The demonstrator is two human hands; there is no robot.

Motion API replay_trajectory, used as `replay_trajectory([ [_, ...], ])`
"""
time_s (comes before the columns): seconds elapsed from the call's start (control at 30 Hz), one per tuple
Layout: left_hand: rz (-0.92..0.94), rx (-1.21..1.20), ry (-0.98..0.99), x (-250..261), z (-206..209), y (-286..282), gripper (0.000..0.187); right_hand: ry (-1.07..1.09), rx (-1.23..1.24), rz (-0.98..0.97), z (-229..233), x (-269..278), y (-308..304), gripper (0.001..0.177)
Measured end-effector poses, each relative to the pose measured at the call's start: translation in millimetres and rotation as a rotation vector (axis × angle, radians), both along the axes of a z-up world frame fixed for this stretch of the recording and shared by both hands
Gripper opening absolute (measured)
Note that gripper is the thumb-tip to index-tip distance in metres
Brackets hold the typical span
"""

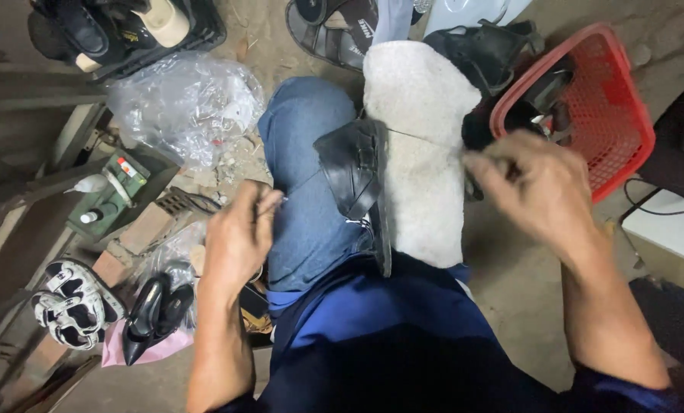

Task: The person sits on the floor and sews a black sandal using a needle and thread. They repeatedly push the needle through the sandal strap and pull the thread to secure it, working on the shoe placed on their lap.

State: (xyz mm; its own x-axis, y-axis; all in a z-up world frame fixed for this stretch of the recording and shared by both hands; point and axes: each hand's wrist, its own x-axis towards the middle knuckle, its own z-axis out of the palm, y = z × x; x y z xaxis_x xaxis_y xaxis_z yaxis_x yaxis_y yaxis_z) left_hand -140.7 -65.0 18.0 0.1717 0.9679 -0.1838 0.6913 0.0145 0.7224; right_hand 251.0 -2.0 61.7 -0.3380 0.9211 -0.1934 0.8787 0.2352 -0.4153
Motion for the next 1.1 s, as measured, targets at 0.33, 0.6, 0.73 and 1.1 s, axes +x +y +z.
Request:
replay_trajectory([
  [0.33, -0.086, 0.351, 0.043, -5, -59, 4, 0.015, -0.077, 0.561, 0.295, -92, 56, 39, 0.058],
  [0.6, 0.046, 0.212, -0.113, -6, -73, 2, 0.021, 0.004, 0.496, 0.204, -103, 68, 42, 0.06],
  [0.73, 0.351, -0.131, -0.387, -4, -42, 20, 0.024, 0.162, 0.251, -0.074, -54, -4, 12, 0.029],
  [1.1, 0.764, 0.042, -0.54, 31, -26, 1, 0.033, 0.434, -0.337, -0.403, 15, -124, -15, 0.075],
])
